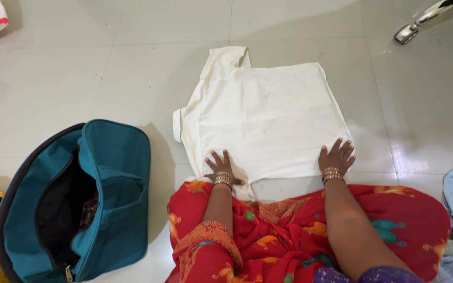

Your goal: The person sits on the floor and folds a white long-sleeved shirt. They button the shirt, fold the sleeves inward, fold the sides toward the center, and then fold the bottom up to create a compact bundle.

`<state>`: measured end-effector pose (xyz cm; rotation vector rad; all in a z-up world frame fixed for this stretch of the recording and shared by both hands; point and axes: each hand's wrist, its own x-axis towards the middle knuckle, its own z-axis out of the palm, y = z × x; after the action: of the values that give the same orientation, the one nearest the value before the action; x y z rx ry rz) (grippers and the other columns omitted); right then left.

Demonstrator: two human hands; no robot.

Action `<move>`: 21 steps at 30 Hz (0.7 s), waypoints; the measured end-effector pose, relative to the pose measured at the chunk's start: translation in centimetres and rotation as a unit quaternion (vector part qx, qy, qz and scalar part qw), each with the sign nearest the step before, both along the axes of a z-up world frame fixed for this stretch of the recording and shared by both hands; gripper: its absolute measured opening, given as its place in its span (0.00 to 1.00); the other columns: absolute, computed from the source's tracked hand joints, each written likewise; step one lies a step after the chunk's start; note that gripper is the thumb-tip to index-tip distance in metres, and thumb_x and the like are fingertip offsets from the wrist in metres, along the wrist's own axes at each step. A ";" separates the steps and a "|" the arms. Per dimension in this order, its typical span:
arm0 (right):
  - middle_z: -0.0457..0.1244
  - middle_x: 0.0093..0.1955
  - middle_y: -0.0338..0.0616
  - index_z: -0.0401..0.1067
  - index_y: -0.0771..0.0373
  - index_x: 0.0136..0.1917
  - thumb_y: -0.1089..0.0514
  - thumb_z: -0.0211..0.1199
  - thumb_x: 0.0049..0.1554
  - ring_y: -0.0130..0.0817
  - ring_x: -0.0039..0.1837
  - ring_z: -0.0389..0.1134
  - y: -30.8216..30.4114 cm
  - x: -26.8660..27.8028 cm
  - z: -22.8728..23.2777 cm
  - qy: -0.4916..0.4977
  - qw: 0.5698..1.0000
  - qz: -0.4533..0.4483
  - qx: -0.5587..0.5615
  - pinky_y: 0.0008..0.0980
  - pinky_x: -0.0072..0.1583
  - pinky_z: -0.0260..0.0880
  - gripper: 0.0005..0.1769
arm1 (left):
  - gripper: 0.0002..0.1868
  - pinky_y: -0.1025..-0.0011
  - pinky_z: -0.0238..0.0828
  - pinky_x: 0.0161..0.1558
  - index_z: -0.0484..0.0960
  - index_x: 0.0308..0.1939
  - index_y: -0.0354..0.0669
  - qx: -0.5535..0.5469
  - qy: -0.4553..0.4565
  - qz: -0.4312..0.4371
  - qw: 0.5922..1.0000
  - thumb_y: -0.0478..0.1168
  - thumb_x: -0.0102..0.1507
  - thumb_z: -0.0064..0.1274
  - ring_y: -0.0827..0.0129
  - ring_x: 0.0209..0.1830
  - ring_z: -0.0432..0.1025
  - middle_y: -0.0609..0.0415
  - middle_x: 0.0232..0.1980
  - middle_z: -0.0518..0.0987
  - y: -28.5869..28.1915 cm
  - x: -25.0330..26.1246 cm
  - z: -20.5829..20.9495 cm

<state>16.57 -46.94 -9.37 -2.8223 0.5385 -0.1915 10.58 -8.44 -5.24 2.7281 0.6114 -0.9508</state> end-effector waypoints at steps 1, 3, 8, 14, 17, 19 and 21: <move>0.34 0.87 0.58 0.42 0.59 0.85 0.34 0.47 0.63 0.54 0.86 0.32 -0.3 -0.2 0.0 0.004 1.000 0.003 -0.003 0.62 0.78 0.33 0.47 | 0.86 0.18 0.46 0.66 0.21 0.80 0.71 0.000 -0.009 -0.002 1.000 0.71 0.38 0.75 0.32 0.82 0.18 0.43 0.83 0.14 0.1 -0.3 -0.5; 0.35 0.87 0.55 0.43 0.53 0.84 0.31 0.53 0.57 0.54 0.85 0.34 -1.7 0.8 0.3 0.086 0.996 -0.004 0.026 0.64 0.76 0.37 0.50 | 0.83 0.20 0.45 0.67 0.26 0.81 0.67 -0.024 -0.046 0.021 0.998 0.70 0.40 0.75 0.36 0.83 0.22 0.44 0.84 0.20 1.0 -0.5 -1.4; 0.50 0.81 0.60 0.64 0.54 0.78 0.30 0.63 0.54 0.62 0.80 0.48 -6.3 4.9 2.8 0.222 0.974 -0.047 0.013 0.60 0.76 0.51 0.45 | 0.62 0.31 0.52 0.68 0.54 0.76 0.54 -0.053 -0.225 0.005 0.973 0.68 0.47 0.72 0.43 0.81 0.39 0.44 0.82 0.42 2.5 -1.3 -2.1; 0.66 0.60 0.51 0.73 0.62 0.62 0.50 0.65 0.63 0.42 0.62 0.67 -2.8 2.6 20.7 -0.092 0.905 0.268 0.316 0.39 0.63 0.68 0.18 | 0.34 0.45 0.67 0.60 0.76 0.59 0.52 -0.104 -0.309 -0.076 0.942 0.62 0.55 0.66 0.47 0.71 0.57 0.47 0.71 0.63 0.9 -2.1 -3.2; 0.70 0.51 0.46 0.75 0.63 0.54 0.62 0.65 0.67 0.35 0.52 0.73 1.4 -7.3 32.1 -0.248 0.828 0.400 0.305 0.30 0.54 0.73 0.03 | 0.27 0.47 0.70 0.55 0.78 0.54 0.53 -0.096 -0.320 -0.114 0.936 0.58 0.56 0.65 0.50 0.66 0.62 0.51 0.65 0.69 0.0 -2.5 -4.0; 0.70 0.50 0.46 0.75 0.62 0.51 0.65 0.65 0.66 0.35 0.48 0.74 3.1 -14.7 37.6 -0.367 0.801 0.454 0.132 0.30 0.49 0.74 0.00 | 0.25 0.48 0.71 0.54 0.79 0.52 0.53 -0.091 -0.326 -0.123 0.933 0.58 0.57 0.64 0.50 0.64 0.64 0.52 0.61 0.71 -0.4 -2.1 -4.3; 0.69 0.51 0.45 0.74 0.61 0.52 0.65 0.62 0.66 0.34 0.49 0.73 4.4 -19.8 40.7 -0.415 0.708 0.543 0.175 0.31 0.50 0.74 0.02 | 0.24 0.47 0.71 0.53 0.79 0.51 0.53 -0.086 -0.330 -0.125 0.932 0.57 0.57 0.64 0.51 0.63 0.64 0.53 0.60 0.72 -0.4 -2.2 -4.6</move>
<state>-3.23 -42.58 31.30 -1.8909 -1.1237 -0.8873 8.37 -8.82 -9.84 2.7472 0.0521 -0.0695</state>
